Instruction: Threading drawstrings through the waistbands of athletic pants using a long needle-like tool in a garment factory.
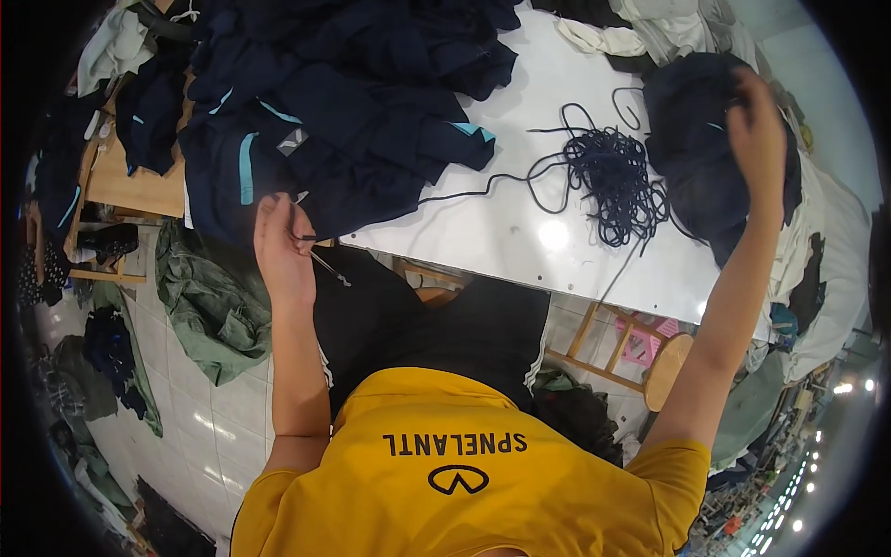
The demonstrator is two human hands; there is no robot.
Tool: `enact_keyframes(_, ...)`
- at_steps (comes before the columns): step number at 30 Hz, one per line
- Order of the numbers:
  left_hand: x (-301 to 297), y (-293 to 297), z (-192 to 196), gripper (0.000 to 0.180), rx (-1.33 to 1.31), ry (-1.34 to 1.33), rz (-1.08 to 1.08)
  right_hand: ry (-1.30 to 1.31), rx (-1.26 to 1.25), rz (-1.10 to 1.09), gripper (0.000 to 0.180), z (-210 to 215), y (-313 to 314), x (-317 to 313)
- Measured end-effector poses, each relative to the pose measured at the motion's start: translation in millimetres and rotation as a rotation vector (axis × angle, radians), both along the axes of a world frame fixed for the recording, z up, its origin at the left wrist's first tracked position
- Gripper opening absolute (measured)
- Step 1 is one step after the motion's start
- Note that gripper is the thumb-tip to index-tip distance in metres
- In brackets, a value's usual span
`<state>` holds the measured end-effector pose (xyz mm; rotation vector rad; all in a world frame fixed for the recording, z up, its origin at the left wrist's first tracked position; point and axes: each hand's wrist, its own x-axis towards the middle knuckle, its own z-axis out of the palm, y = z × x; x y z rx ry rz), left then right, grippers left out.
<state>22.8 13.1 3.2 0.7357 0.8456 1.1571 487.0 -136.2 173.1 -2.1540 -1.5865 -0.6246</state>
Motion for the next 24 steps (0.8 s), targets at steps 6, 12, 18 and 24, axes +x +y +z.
enact_keyframes(6,1,-28,2,0.005,0.086,0.197,-0.238,0.762,-0.744,0.165,0.048,-95,-5,-103)
enact_keyframes(12,33,-84,2,0.012,0.728,0.769,-0.850,1.800,-0.518,0.644,0.054,-190,18,-243)
enact_keyframes(18,16,-109,-34,0.011,0.898,0.958,-1.100,2.687,0.227,0.308,0.033,-195,36,-243)
enact_keyframes(24,-3,-94,-23,0.012,0.754,1.007,-1.007,2.135,0.810,0.188,0.034,-166,-18,-124)
